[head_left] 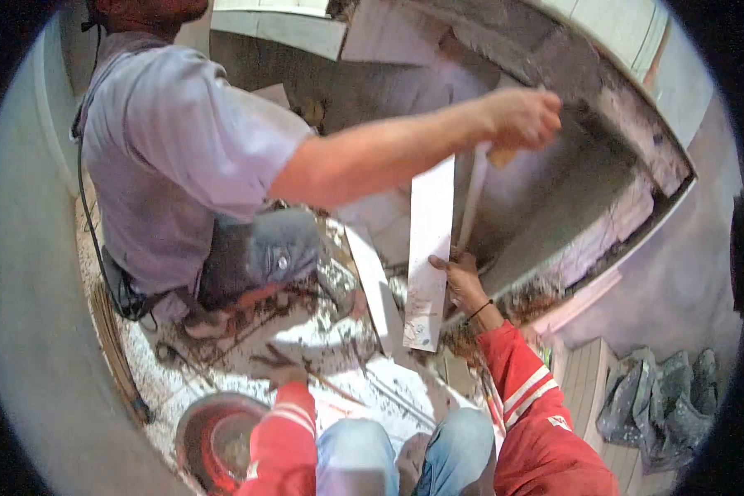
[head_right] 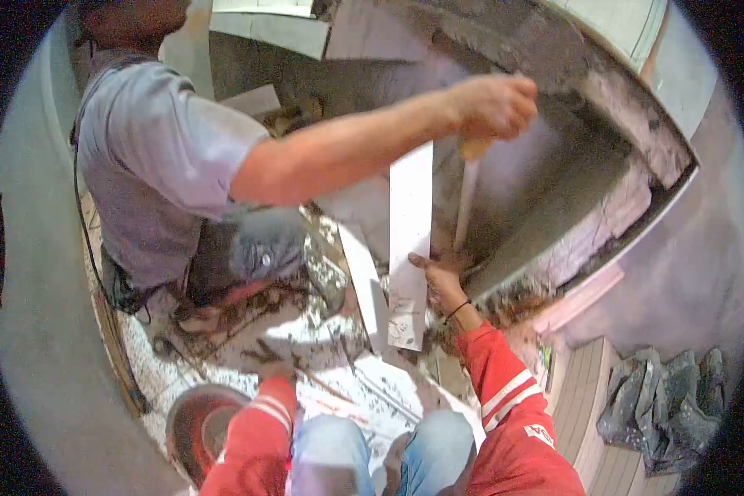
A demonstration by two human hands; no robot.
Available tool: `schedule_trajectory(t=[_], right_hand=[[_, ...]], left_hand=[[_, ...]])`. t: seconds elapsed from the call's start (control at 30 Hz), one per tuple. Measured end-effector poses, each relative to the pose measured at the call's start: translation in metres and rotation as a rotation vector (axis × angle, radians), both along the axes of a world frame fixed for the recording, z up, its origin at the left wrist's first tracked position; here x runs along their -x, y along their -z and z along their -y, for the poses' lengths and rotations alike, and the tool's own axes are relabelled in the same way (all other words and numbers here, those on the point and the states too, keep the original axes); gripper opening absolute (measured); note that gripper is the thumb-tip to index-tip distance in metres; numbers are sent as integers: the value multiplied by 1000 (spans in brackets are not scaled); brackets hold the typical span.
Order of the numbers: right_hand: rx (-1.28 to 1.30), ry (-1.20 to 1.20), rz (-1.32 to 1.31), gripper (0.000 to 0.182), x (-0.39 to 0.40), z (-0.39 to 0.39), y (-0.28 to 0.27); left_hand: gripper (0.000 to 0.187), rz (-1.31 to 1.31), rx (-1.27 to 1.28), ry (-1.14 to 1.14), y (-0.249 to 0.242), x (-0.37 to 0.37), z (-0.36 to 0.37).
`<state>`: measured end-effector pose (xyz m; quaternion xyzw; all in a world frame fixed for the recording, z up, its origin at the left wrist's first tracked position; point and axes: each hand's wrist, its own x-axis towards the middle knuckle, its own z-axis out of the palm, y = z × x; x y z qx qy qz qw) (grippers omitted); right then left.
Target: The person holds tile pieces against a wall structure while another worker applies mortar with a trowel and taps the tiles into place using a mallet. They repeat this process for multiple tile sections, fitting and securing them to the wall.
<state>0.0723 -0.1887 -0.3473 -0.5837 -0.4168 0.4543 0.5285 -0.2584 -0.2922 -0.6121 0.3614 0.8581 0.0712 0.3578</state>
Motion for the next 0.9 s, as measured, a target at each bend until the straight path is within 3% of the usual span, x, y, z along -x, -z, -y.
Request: schedule_trajectory(t=[0.1,0.17,0.27,0.37,0.43,0.47,0.6,0.67,0.7,0.77,0.83,0.9], right_hand=[[106,-35,165,39,-21,75,10],[97,-44,100,39,-41,122,39],[164,-88,4,47,-60,179,68],[205,-123,-222,54,-68,218,87],[217,-150,-160,53,-72,231,98],[212,-169,-91,53,-72,232,101],[162,-215,-303,40,-38,254,52],[157,-286,-279,36,-36,254,51],[142,-291,-288,36,-34,254,48],[144,-334,-382,35,-33,262,36],[131,-326,-309,36,-36,267,24],[81,-360,-107,36,-39,274,-4]], left_hand=[[95,-72,-21,214,34,12,-7],[88,-114,-68,497,82,27,-31],[79,-28,-211,750,86,26,-64],[70,331,-297,726,-114,-32,-24],[61,753,-397,713,-201,-75,8],[55,1000,-475,678,-219,-91,16],[52,1023,-449,629,-255,-129,17],[47,1102,-310,414,-307,-146,37],[45,1157,-382,313,-315,-155,47],[45,1144,-482,250,-328,-174,64],[47,1119,-641,189,-331,-190,72],[48,757,-851,218,-340,-205,86]])
